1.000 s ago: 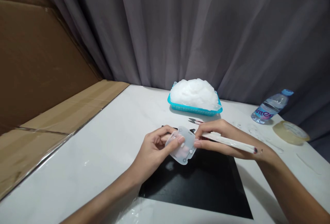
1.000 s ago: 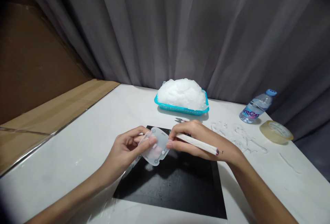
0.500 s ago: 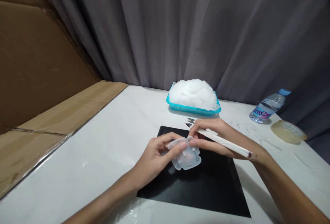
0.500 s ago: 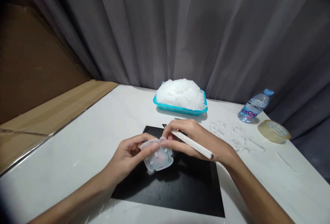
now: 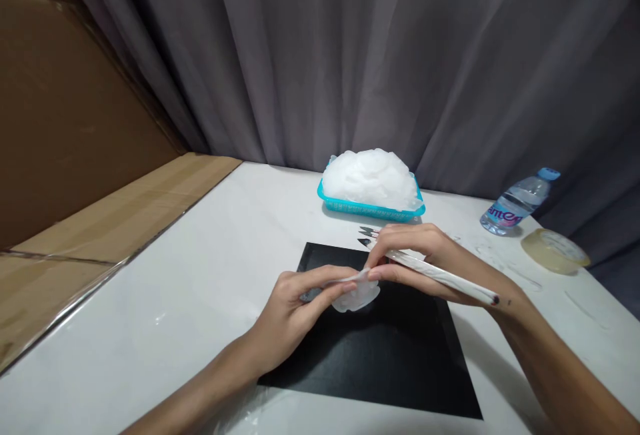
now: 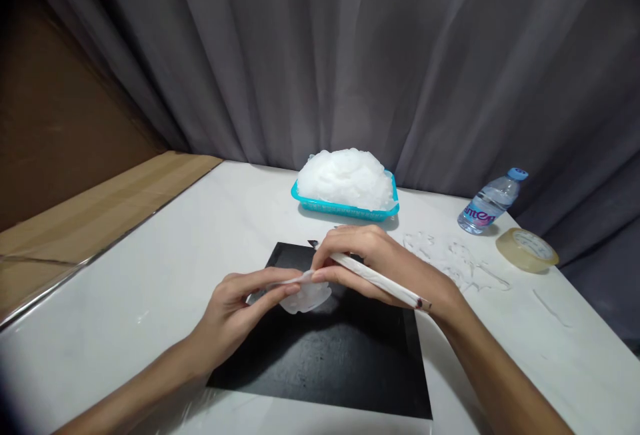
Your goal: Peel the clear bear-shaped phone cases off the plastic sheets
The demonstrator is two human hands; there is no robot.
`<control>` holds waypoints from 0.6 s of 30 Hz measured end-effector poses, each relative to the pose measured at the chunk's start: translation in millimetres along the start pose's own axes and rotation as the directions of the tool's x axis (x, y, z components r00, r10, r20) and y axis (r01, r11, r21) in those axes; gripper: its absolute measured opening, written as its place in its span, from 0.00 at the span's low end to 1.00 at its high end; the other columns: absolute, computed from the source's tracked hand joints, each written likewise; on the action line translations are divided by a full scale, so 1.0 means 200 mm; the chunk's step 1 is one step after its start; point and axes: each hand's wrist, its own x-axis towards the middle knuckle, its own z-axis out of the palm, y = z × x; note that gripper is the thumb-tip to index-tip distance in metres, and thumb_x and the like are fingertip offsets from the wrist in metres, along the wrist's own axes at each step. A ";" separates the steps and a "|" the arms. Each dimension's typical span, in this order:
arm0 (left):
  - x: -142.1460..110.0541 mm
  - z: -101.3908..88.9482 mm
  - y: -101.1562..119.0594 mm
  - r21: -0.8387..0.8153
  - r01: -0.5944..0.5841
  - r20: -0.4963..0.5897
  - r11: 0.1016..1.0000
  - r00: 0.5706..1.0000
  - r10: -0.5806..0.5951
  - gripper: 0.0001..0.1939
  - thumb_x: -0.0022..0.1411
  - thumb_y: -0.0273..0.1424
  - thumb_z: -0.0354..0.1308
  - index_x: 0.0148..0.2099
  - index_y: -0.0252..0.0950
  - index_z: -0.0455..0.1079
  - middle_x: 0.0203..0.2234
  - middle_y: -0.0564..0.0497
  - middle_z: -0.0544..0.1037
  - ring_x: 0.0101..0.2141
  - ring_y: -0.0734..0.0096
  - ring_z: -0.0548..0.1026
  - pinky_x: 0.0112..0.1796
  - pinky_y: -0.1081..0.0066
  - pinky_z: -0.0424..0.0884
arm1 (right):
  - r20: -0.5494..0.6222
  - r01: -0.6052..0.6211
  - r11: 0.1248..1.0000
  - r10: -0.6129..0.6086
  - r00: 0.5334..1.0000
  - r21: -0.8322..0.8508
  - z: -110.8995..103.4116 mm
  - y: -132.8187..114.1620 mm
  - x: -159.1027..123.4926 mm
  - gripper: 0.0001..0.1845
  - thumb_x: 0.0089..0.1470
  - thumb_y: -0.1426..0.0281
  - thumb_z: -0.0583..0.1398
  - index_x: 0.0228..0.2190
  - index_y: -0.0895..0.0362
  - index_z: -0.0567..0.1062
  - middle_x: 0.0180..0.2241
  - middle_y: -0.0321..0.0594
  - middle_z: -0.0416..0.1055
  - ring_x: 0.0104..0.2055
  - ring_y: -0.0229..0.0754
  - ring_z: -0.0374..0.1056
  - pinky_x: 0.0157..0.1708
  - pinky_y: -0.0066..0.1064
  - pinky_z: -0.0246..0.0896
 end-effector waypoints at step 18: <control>0.03 0.04 -0.01 -0.277 0.252 0.096 0.927 0.967 -0.234 0.12 0.72 0.40 0.62 0.44 0.36 0.78 0.32 0.53 0.79 0.30 0.74 0.73 0.32 0.75 0.66 | 0.109 -0.082 0.992 0.092 0.990 -0.097 0.00 0.04 -0.02 0.12 0.68 0.58 0.63 0.40 0.55 0.77 0.41 0.39 0.78 0.42 0.43 0.72 0.42 0.33 0.65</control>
